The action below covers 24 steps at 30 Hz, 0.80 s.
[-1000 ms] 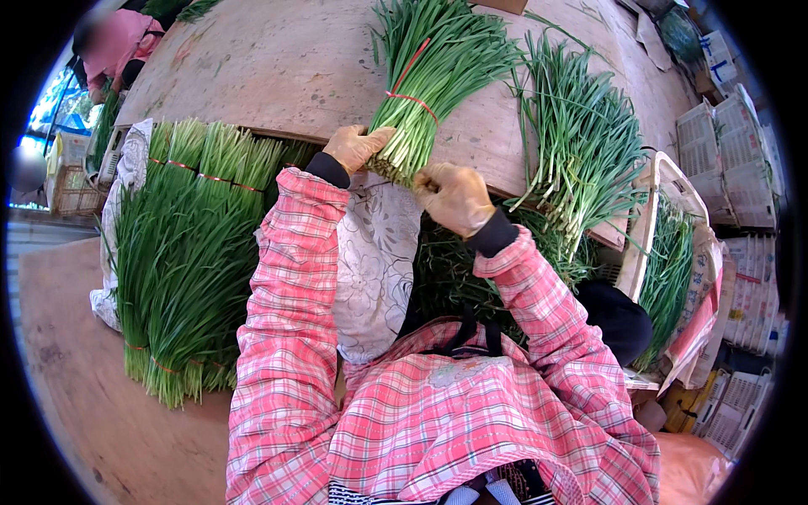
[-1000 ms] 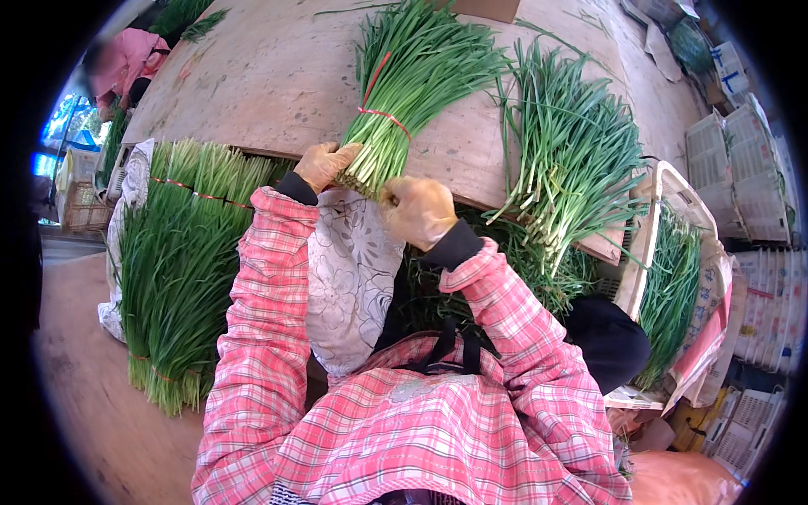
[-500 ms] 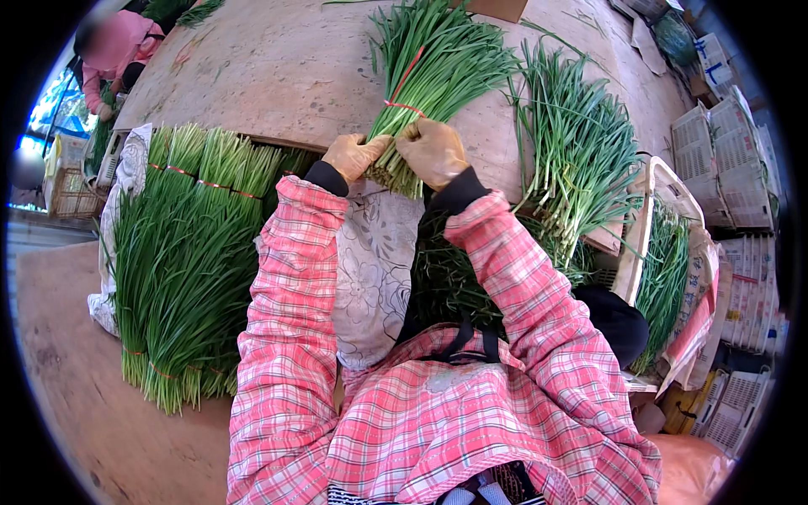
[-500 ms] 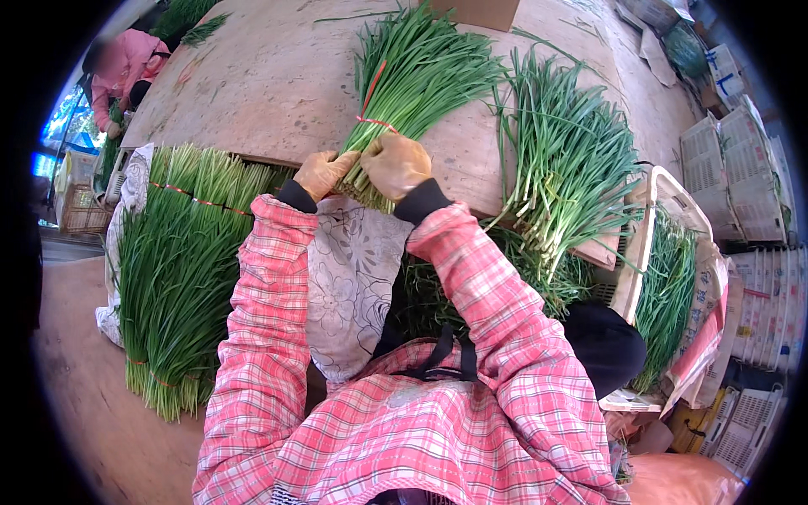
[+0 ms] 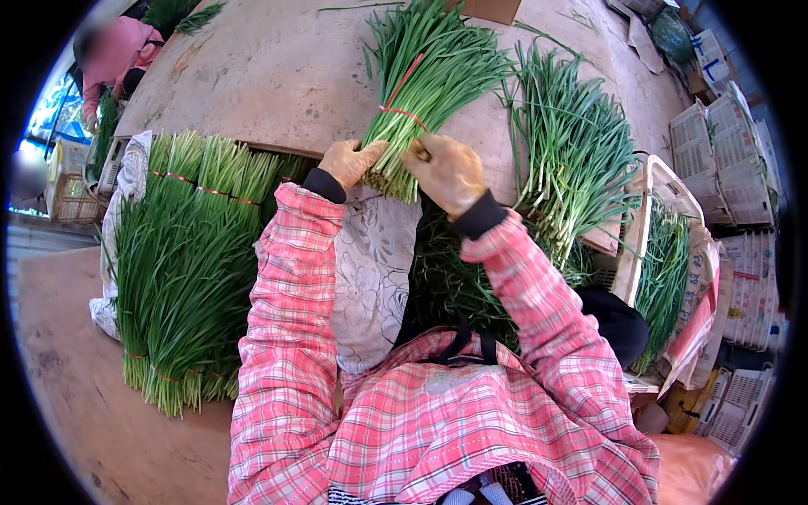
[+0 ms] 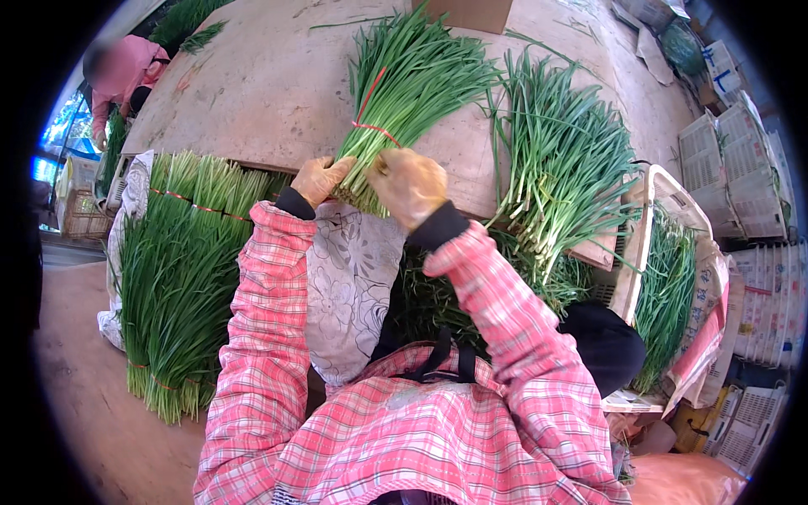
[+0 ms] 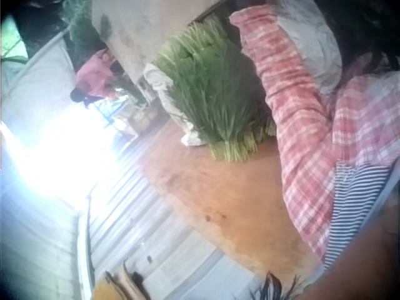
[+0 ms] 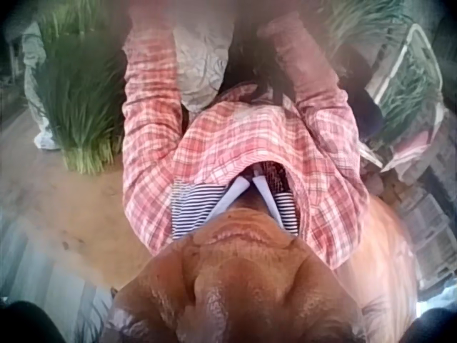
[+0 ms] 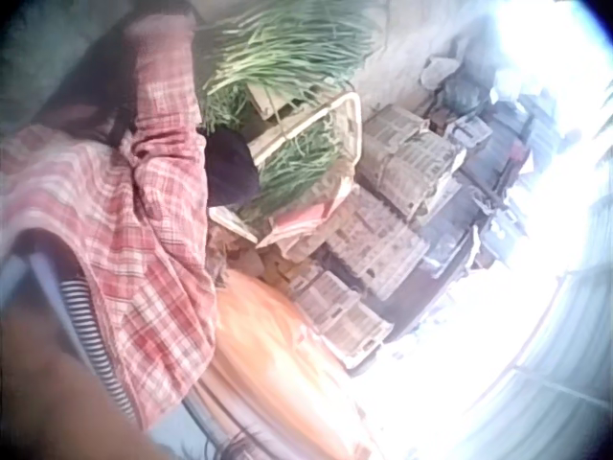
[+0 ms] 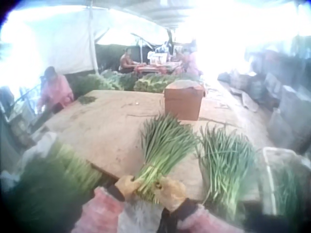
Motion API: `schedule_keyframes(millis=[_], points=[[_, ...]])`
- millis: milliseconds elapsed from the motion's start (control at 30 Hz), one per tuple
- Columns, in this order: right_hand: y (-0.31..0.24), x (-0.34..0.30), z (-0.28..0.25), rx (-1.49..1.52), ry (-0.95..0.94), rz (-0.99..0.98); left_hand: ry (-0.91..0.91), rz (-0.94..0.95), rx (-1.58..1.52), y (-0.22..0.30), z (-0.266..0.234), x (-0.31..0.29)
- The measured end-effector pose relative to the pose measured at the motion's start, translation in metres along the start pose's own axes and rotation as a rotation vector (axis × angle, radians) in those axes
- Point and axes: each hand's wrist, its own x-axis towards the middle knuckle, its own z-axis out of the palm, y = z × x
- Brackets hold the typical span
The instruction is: The person sorts through green chive stalks by hand, removes debris, and secures a bunch with a red rubber band.
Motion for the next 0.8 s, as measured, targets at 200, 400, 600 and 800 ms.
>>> schedule_keyframes(millis=[200, 400, 600, 800], points=[[0.006, 0.030, 0.033, 0.041, 0.013, 0.182, 0.004, -0.010, -0.036, 0.009, 0.001, -0.004], [0.037, 0.034, 0.010, -0.062, 0.255, 0.198, -0.018, -0.035, -0.013, 0.016, 0.000, -0.009], [0.040, 0.021, 0.006, 0.134, 0.090, 0.068, -0.031, -0.019, -0.117, 0.006, 0.001, -0.003], [0.026, 0.035, 0.030, -0.098, 0.189, -0.127, -0.016, -0.017, 0.033, -0.001, 0.000, 0.004]])
